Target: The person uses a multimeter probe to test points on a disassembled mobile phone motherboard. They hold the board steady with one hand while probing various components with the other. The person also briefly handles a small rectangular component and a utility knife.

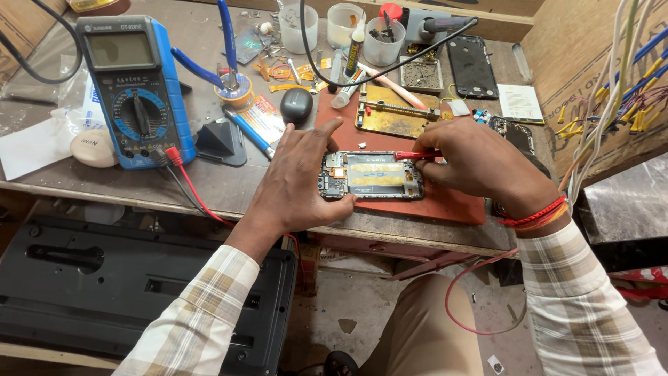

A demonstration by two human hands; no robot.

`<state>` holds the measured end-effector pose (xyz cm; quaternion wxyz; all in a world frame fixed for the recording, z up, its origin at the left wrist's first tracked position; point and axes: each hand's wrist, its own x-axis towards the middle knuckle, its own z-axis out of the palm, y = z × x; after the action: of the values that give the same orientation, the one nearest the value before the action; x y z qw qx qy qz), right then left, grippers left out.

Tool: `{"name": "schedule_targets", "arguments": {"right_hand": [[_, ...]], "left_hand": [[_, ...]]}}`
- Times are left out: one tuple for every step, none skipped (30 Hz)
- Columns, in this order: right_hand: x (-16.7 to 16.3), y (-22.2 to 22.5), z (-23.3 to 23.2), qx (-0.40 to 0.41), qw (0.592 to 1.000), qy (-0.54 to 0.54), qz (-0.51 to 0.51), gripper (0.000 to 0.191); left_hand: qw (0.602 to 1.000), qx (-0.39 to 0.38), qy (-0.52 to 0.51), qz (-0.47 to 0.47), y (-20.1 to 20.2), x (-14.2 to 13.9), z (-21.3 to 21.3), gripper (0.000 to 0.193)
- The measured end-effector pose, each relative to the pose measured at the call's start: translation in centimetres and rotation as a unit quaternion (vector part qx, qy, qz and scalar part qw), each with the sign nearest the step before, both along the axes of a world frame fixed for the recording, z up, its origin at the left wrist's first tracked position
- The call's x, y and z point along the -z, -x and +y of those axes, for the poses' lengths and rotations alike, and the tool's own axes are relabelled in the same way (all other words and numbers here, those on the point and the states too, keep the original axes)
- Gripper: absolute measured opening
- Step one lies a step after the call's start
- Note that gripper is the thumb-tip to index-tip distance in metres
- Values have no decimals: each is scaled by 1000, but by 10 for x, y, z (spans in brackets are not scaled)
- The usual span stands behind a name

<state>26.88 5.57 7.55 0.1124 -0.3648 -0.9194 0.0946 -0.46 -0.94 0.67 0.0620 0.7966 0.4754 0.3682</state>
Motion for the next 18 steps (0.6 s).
{"name": "schedule_targets", "arguments": {"right_hand": [[-1,0,0,2,1000,3,-7,18],[-1,1,1,4,1000,5,-13,19],[-3,2,2,7,1000,13,-14,19],[-4,3,2,10,1000,22,-16,20],[-5,4,3,13,999,30,-17,21],[-6,5,4,44,997,58,-34,21],[-7,6,4,74,992,87,-52,21],[-9,7,5,105,985,116,-69,21],[-10,9,6,100,986,109,-76,20],[-10,10,6,95,987,103,-83,19],[-11,12,7,91,987,97,-90,18],[-12,12,7,94,986,94,-101,18],[-12,13,8,97,985,94,-112,18],[-12,13,8,99,983,93,-123,19],[-12,13,9,98,984,94,-119,20],[-12,12,9,97,984,96,-114,21],[-11,12,9,96,984,98,-110,22],[-10,11,10,94,985,102,-106,21]], "left_hand": [[1000,0,1,0,0,0,0,102],[1000,0,1,0,0,0,0,102],[1000,0,0,0,0,0,0,103],[1000,1,-1,-1,0,0,0,103],[1000,3,-3,-2,0,0,0,103],[1000,4,-4,-4,0,0,0,102],[1000,2,-2,-2,-1,0,0,102],[1000,1,0,0,-1,0,0,102],[1000,-1,1,1,-1,0,0,102],[1000,-2,3,1,-1,0,0,102],[1000,-3,5,0,-1,1,0,102],[1000,-4,7,0,-1,1,0,101],[1000,-5,7,2,-1,1,0,102],[1000,-6,7,3,-2,1,1,102],[1000,-7,6,5,-1,1,1,102],[1000,-7,6,5,-2,1,1,102],[1000,-7,6,6,-2,1,1,102],[1000,-7,6,6,-2,0,1,102]]}}
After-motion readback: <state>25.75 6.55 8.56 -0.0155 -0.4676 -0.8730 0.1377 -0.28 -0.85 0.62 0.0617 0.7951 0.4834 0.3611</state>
